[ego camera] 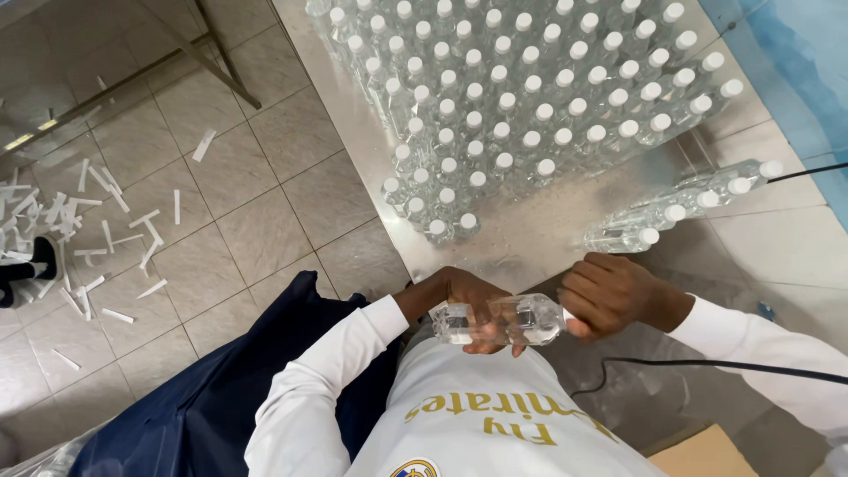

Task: The person repeatedly picks up clear plastic bottles from a table, screws on white caps, and places the capped bottles back onto the table among many others.

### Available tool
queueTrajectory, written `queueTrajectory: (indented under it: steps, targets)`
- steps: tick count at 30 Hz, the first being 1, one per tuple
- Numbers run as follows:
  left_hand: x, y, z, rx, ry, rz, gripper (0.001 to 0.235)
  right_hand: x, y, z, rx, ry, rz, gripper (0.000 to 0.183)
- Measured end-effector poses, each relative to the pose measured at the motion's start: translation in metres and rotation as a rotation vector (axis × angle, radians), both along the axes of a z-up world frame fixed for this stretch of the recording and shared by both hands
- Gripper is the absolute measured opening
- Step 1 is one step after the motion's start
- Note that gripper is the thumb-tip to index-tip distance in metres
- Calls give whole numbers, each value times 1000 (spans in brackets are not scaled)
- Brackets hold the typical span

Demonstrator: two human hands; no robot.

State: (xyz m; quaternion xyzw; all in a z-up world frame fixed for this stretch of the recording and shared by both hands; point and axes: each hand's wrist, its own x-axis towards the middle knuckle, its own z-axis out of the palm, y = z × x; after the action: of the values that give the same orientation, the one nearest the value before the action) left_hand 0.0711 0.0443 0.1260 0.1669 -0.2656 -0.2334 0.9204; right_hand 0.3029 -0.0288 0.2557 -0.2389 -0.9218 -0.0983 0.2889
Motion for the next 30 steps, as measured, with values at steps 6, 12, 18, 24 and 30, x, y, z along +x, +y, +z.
queueTrajectory:
  steps: [6, 12, 18, 24, 30]
  targets:
    - [-3, 27, 88, 1468, 475, 445, 128, 51, -50, -146, -1293, 650, -724, 55]
    - [49, -63, -35, 2874, -220, 973, 39, 26, -105, -222, -2409, 1260, -841, 65]
    - [67, -49, -85, 2666, -76, 1233, 84, 68, -76, -154, -1793, 1000, -1054, 57]
    - [65, -58, -61, 1761, 429, 1029, 113, 49, -67, -75, -1372, 648, -1064, 37]
    - [22, -61, -69, 1727, 647, 870, 86, 76, -61, -121, -1090, -43, -1128, 53]
